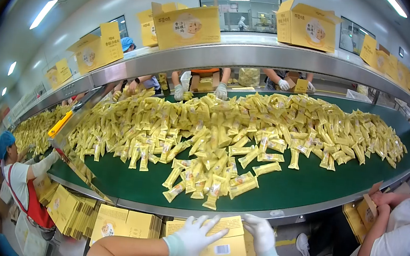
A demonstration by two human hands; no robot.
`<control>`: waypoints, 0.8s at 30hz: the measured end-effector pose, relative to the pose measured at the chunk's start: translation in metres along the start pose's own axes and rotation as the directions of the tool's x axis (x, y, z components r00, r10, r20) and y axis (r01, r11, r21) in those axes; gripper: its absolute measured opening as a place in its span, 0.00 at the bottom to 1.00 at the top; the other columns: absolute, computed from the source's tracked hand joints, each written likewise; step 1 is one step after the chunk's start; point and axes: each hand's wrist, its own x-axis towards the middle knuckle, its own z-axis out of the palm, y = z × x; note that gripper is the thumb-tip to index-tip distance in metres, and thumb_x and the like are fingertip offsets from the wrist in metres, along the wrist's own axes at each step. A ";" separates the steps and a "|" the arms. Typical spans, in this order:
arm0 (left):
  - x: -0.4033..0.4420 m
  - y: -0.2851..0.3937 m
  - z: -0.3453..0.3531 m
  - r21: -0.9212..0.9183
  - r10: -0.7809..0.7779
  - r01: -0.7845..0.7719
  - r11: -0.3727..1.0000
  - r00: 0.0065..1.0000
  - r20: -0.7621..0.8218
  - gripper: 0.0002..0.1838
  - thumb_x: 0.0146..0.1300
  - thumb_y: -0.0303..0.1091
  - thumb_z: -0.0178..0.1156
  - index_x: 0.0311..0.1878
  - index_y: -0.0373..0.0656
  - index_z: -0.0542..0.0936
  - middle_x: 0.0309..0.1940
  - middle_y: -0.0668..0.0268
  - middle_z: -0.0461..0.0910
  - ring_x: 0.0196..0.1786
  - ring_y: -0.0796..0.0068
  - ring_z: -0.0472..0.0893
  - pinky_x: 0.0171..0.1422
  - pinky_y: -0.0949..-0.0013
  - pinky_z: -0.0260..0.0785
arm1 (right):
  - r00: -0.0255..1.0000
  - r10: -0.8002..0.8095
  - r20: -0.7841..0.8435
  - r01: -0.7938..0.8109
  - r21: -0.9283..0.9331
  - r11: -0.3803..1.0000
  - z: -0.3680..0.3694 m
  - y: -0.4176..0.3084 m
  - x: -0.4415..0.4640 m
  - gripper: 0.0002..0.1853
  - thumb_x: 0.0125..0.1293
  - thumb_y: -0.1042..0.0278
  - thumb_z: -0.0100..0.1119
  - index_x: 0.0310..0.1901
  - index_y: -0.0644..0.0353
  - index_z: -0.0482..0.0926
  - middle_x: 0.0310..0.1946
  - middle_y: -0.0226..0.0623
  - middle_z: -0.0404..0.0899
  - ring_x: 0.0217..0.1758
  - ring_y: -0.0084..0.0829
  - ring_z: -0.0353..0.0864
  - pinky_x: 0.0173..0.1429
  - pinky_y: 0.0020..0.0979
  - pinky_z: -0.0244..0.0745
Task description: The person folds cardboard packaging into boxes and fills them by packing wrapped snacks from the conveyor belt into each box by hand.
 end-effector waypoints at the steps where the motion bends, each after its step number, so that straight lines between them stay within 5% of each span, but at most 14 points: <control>1: -0.005 -0.003 -0.002 -0.008 0.021 -0.022 1.000 1.000 -0.014 0.61 0.50 0.67 0.66 0.79 0.36 0.54 0.74 0.32 0.54 0.72 0.31 0.61 0.72 0.35 0.53 | 0.991 -0.006 -0.130 0.007 0.006 1.000 -0.015 0.003 0.001 0.18 0.78 0.60 0.47 0.55 0.67 0.76 0.60 0.49 0.78 0.65 0.43 0.76 0.71 0.42 0.70; 5: -0.024 -0.028 -0.001 -0.417 -0.177 -0.054 0.907 0.851 -0.495 0.61 0.49 0.51 0.73 0.80 0.36 0.49 0.76 0.37 0.53 0.76 0.36 0.58 0.79 0.53 0.52 | 0.896 -0.103 -0.432 -0.043 -0.314 0.948 -0.081 0.038 -0.010 0.23 0.79 0.52 0.45 0.55 0.67 0.76 0.52 0.44 0.81 0.57 0.36 0.81 0.61 0.38 0.76; 8: -0.014 -0.046 0.038 -0.829 -0.353 -0.291 0.478 0.801 -0.484 0.62 0.50 0.47 0.73 0.80 0.30 0.46 0.78 0.43 0.54 0.80 0.50 0.58 0.83 0.55 0.48 | 0.989 -0.018 -0.147 -0.011 -0.199 0.980 -0.083 0.057 -0.010 0.20 0.77 0.58 0.50 0.58 0.67 0.75 0.51 0.41 0.81 0.54 0.30 0.80 0.57 0.31 0.77; 9: -0.006 -0.041 0.058 -0.883 -0.359 -0.397 0.251 0.809 -0.466 0.58 0.56 0.43 0.68 0.81 0.33 0.42 0.79 0.50 0.53 0.80 0.59 0.58 0.82 0.56 0.51 | 0.980 -0.181 -0.080 0.117 -0.504 0.856 -0.087 0.075 -0.017 0.19 0.75 0.62 0.54 0.59 0.67 0.74 0.51 0.40 0.81 0.52 0.30 0.80 0.57 0.30 0.76; 10: -0.005 -0.030 0.072 -0.925 -0.396 -0.371 0.084 0.839 -0.372 0.56 0.59 0.44 0.65 0.81 0.34 0.42 0.79 0.50 0.54 0.79 0.57 0.59 0.82 0.57 0.52 | 0.984 -0.156 -0.082 0.097 -0.487 0.868 -0.089 0.075 -0.017 0.19 0.75 0.63 0.54 0.59 0.67 0.74 0.52 0.40 0.81 0.52 0.30 0.80 0.57 0.31 0.76; 12: -0.009 -0.011 0.099 -0.922 -0.415 -0.293 -0.254 0.894 -0.170 0.50 0.66 0.47 0.59 0.81 0.36 0.43 0.79 0.52 0.54 0.78 0.53 0.61 0.81 0.58 0.53 | 0.991 -0.107 -0.086 0.058 -0.448 0.892 -0.091 0.074 -0.017 0.18 0.74 0.65 0.55 0.60 0.67 0.74 0.54 0.40 0.81 0.53 0.32 0.80 0.58 0.32 0.76; 15: -0.013 -0.006 0.158 -0.640 -0.275 -0.138 -0.756 0.954 0.118 0.42 0.72 0.49 0.50 0.80 0.36 0.48 0.75 0.53 0.63 0.73 0.55 0.69 0.78 0.56 0.62 | 0.996 -0.053 -0.068 -0.015 -0.741 0.671 -0.040 -0.003 -0.022 0.24 0.73 0.59 0.53 0.63 0.67 0.70 0.52 0.56 0.83 0.57 0.48 0.83 0.60 0.42 0.76; 18: -0.013 -0.002 0.215 -0.540 -0.279 -0.204 -0.817 0.958 0.059 0.37 0.74 0.51 0.49 0.76 0.36 0.58 0.68 0.55 0.74 0.67 0.58 0.76 0.71 0.55 0.70 | 0.999 -0.025 0.021 0.030 -0.897 0.441 -0.021 -0.028 -0.025 0.26 0.69 0.59 0.52 0.66 0.62 0.68 0.45 0.63 0.83 0.51 0.61 0.82 0.57 0.51 0.76; 21: 0.001 -0.020 0.270 -0.722 -0.471 -0.175 -0.669 0.851 0.231 0.30 0.73 0.49 0.49 0.68 0.35 0.70 0.59 0.52 0.81 0.60 0.54 0.82 0.64 0.55 0.75 | 0.998 -0.054 0.037 0.051 -0.960 0.275 0.026 -0.040 -0.020 0.30 0.68 0.59 0.49 0.70 0.61 0.62 0.36 0.63 0.83 0.41 0.67 0.82 0.51 0.57 0.77; 22: 0.006 -0.039 0.298 -0.991 -0.529 0.096 -0.094 0.838 0.132 0.28 0.72 0.48 0.49 0.65 0.36 0.71 0.57 0.50 0.82 0.57 0.52 0.83 0.62 0.55 0.76 | 1.000 0.015 0.011 0.008 -0.988 0.153 0.038 -0.037 -0.014 0.35 0.67 0.58 0.48 0.72 0.68 0.57 0.34 0.64 0.83 0.38 0.64 0.83 0.50 0.56 0.78; 23: 0.007 -0.065 0.326 -0.786 -0.514 0.329 0.523 0.858 0.017 0.26 0.72 0.47 0.49 0.63 0.36 0.73 0.55 0.49 0.82 0.55 0.49 0.84 0.59 0.55 0.77 | 0.997 0.077 0.002 -0.005 -0.996 0.085 0.054 -0.034 -0.014 0.38 0.66 0.57 0.49 0.73 0.72 0.54 0.34 0.64 0.83 0.37 0.61 0.84 0.49 0.54 0.79; 24: 0.004 -0.081 0.340 -0.203 -0.433 0.414 0.887 0.900 -0.059 0.24 0.71 0.45 0.49 0.60 0.37 0.75 0.53 0.48 0.83 0.52 0.47 0.84 0.56 0.55 0.78 | 0.991 0.136 -0.010 -0.013 -1.000 0.018 0.071 -0.029 -0.015 0.42 0.65 0.57 0.49 0.74 0.76 0.51 0.35 0.64 0.83 0.37 0.59 0.85 0.48 0.52 0.80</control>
